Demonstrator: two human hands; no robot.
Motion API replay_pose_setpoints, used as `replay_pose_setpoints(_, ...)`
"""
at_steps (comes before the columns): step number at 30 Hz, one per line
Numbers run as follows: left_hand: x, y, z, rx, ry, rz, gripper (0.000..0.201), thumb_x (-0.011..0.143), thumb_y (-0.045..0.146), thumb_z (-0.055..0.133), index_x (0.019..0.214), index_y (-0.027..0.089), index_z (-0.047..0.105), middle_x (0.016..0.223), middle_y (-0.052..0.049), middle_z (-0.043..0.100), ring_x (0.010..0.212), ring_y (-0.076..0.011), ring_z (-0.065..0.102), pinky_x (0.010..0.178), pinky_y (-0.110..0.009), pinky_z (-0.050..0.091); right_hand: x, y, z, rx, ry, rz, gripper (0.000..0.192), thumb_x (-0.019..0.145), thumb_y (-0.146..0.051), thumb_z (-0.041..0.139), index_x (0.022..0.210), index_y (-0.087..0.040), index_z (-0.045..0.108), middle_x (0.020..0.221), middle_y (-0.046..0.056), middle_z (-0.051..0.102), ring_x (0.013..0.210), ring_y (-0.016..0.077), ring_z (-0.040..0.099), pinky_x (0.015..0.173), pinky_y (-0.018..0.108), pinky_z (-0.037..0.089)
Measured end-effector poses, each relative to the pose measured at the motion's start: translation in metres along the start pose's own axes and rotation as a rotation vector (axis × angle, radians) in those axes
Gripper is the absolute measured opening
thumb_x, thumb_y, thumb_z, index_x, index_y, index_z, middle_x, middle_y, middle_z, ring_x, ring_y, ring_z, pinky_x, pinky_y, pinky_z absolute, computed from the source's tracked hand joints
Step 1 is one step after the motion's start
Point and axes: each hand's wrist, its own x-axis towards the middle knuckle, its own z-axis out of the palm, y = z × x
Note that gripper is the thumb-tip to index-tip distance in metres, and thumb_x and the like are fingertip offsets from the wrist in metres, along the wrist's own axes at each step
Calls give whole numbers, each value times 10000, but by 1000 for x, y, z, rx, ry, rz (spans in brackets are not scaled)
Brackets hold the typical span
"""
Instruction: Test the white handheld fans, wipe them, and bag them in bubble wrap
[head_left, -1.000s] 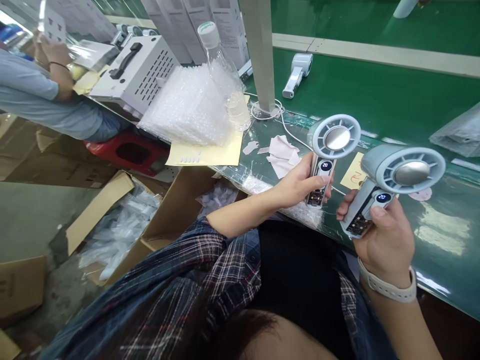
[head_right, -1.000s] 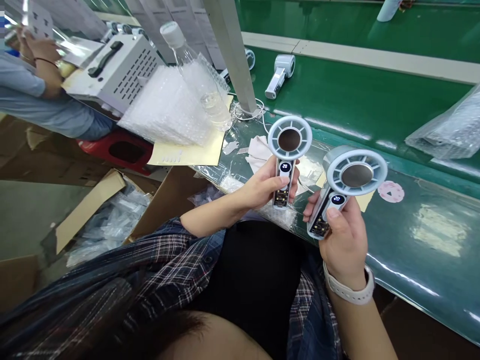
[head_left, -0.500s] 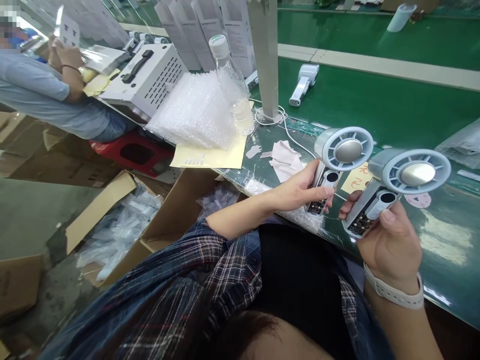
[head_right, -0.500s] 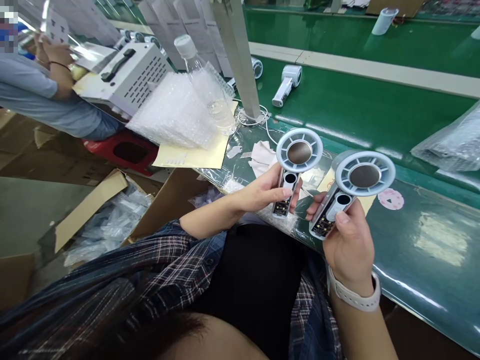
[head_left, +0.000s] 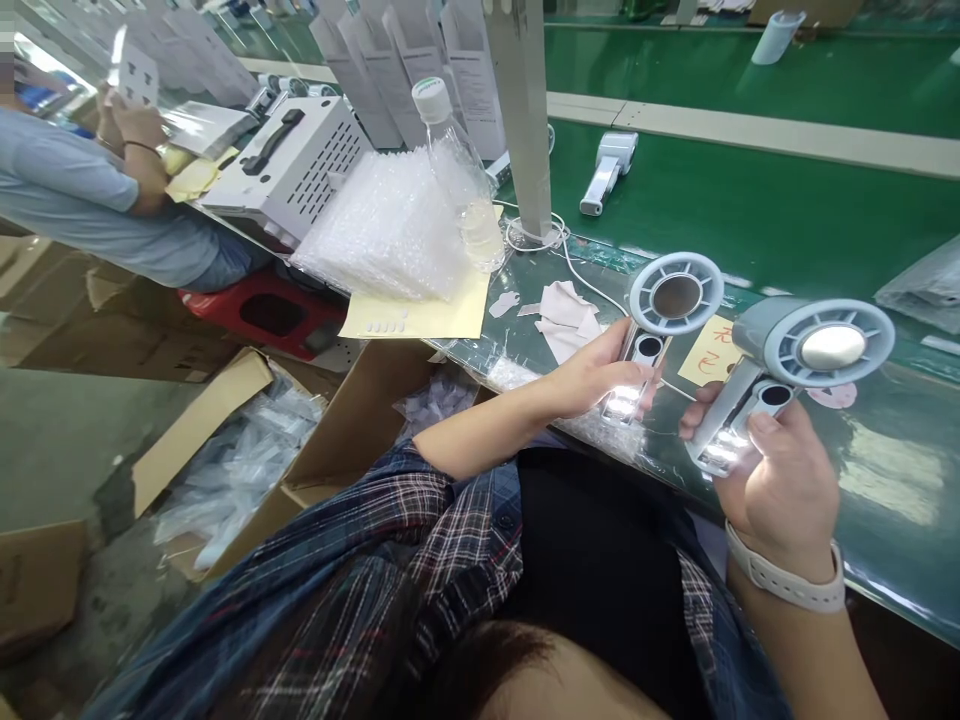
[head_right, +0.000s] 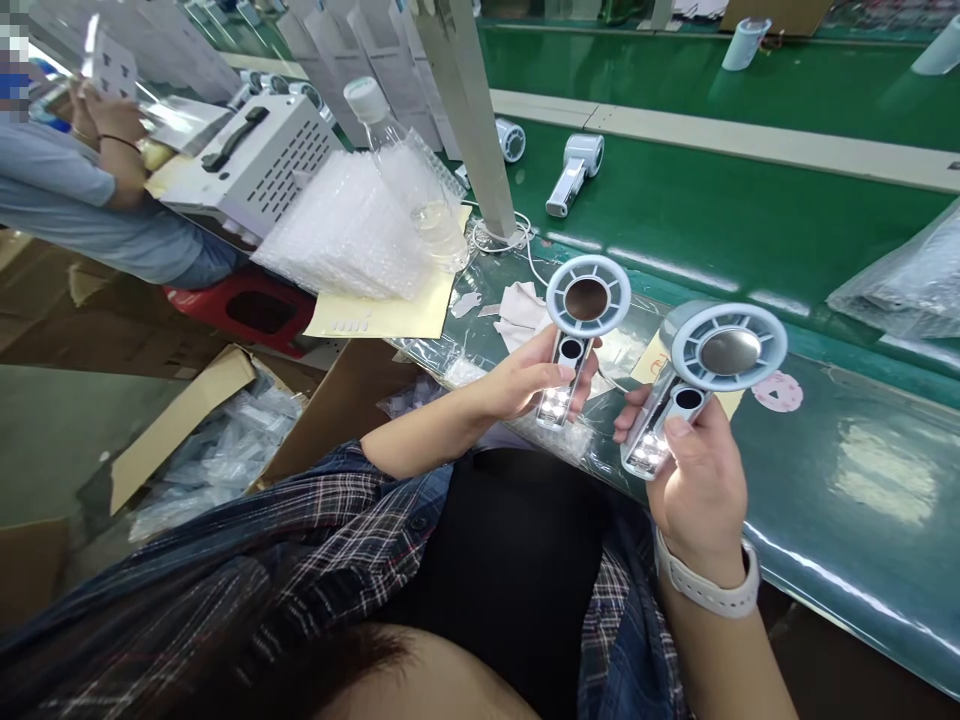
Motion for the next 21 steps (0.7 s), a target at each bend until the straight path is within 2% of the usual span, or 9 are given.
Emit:
replay_pose_setpoints(5,5,-8,2,12,58,-56,577,918,705,729,1098,216,481,828,42,573,556,-113,567,521,-290,480,-3,5,3,11,19,9,244,868,-384,792,1056,-231,762,958,39,781,746,199,715,616,320,614)
replay_pose_setpoints(9,6,-12,4,24,26,-123,596,871,666,791,1091,233,445,842,41,585,605,-132,601,589,-327,534,-2,7,3,4,7,-21,233,881,-396,792,1027,-217,758,919,43,782,698,195,710,587,323,604)
replay_pose_setpoints(13,3,-12,2,12,57,-187,574,832,553,793,1130,242,414,873,32,609,643,-137,612,624,-332,547,0,8,2,2,13,-35,222,911,-421,783,972,-213,736,915,43,792,665,172,696,541,285,573)
replay_pose_setpoints(17,1,-12,-7,-39,48,-201,613,776,430,758,1242,239,409,926,-13,669,763,-203,689,677,-362,584,0,8,2,35,11,-49,345,939,-480,810,1150,-259,651,867,19,789,624,175,685,507,270,549)
replay_pose_setpoints(19,-1,-9,-10,-26,34,-182,632,790,386,744,1307,235,414,989,-31,691,846,-228,729,744,-381,610,1,8,1,80,-20,-35,413,952,-576,803,1162,-268,625,855,16,785,606,178,682,489,267,534)
replay_pose_setpoints(21,-4,-3,-12,8,14,-148,648,819,361,766,1347,240,409,1087,-48,710,900,-231,759,805,-386,626,2,7,-2,131,-57,4,526,933,-723,774,1123,-245,666,879,39,787,647,192,710,503,286,556)
